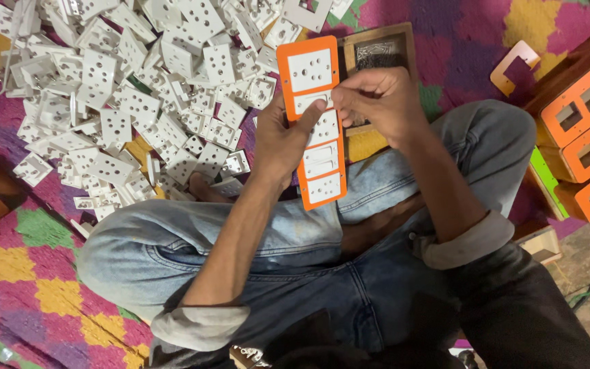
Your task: The person sits on the floor and assembles electrical sockets by inserting white plastic socket units into an orange multi-socket frame. They repeatedly pick up small metal pins from a wooden box and insert them into the back of the socket units to secure them in place.
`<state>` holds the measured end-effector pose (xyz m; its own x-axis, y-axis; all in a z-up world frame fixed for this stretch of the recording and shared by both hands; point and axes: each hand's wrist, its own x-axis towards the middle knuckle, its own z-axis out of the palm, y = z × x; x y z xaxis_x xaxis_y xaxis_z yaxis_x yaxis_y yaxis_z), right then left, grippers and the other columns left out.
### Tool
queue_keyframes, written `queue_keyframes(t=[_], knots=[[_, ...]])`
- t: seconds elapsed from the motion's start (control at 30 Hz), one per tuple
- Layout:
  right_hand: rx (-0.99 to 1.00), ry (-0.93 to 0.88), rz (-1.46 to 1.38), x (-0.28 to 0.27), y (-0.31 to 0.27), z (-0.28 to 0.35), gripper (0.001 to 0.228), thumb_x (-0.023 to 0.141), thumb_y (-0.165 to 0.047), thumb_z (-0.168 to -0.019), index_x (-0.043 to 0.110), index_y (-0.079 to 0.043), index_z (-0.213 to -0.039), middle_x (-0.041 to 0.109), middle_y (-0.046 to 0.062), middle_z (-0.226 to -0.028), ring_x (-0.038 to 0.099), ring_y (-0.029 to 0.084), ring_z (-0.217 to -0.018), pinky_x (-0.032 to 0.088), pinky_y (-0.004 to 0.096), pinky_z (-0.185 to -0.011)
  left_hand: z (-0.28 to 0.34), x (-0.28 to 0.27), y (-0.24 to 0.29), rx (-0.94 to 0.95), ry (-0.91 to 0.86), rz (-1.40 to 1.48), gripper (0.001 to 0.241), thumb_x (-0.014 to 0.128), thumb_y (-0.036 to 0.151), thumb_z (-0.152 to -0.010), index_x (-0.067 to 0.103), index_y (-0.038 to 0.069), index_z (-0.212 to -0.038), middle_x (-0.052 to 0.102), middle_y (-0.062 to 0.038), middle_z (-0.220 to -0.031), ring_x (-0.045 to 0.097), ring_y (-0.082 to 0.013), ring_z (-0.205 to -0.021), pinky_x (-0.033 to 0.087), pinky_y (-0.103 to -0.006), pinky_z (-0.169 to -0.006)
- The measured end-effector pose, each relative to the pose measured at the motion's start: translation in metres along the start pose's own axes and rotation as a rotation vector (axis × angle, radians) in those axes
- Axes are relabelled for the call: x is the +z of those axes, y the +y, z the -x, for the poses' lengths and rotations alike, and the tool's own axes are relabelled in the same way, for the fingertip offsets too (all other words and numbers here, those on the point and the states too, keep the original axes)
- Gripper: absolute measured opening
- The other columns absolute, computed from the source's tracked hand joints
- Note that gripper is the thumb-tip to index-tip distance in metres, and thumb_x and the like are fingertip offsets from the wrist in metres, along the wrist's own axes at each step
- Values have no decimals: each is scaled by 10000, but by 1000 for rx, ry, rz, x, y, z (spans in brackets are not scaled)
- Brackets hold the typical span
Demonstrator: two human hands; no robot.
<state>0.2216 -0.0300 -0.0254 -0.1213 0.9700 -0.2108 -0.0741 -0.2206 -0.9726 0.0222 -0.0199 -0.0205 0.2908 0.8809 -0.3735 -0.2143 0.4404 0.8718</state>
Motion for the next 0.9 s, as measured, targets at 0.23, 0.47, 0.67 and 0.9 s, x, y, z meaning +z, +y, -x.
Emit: queue_keyframes(t=[0.23,0.47,0.67,0.9], knots=[[-53,34,88,4,1,-5,106,773,-139,-940,775,-44,-988,745,16,-849,639,32,-697,510,210,-589,-2,0,14,-66,14,-65,339,694,104,-915,670,42,-1248,753,-39,-1119,693,-102,-976,577,-284,-848],[-36,185,134,0,-5,-2,245,861,-144,-850,640,-52,-795,678,-6,-721,579,29,-624,460,220,-521,-1,12,22,-221,47,-105,314,722,167,-904,714,17,-1180,782,-63,-1005,693,-128,-859,562,-301,-761],[43,125,20,-7,5,-2,246,837,-129,-897,614,-36,-848,643,1,-745,563,48,-652,447,234,-546,-4,14,12,-183,43,-32,312,720,153,-908,715,-1,-1180,787,-90,-999,684,-132,-831,544,-308,-727],[75,218,-364,-46,-3,-5,248,605,-74,-933,601,1,-1169,711,158,-1159,721,235,-1069,595,352,-949,-13,5,0,-281,127,112,340,702,146,-902,695,25,-1220,794,-99,-1016,730,-139,-847,573,-333,-716]])
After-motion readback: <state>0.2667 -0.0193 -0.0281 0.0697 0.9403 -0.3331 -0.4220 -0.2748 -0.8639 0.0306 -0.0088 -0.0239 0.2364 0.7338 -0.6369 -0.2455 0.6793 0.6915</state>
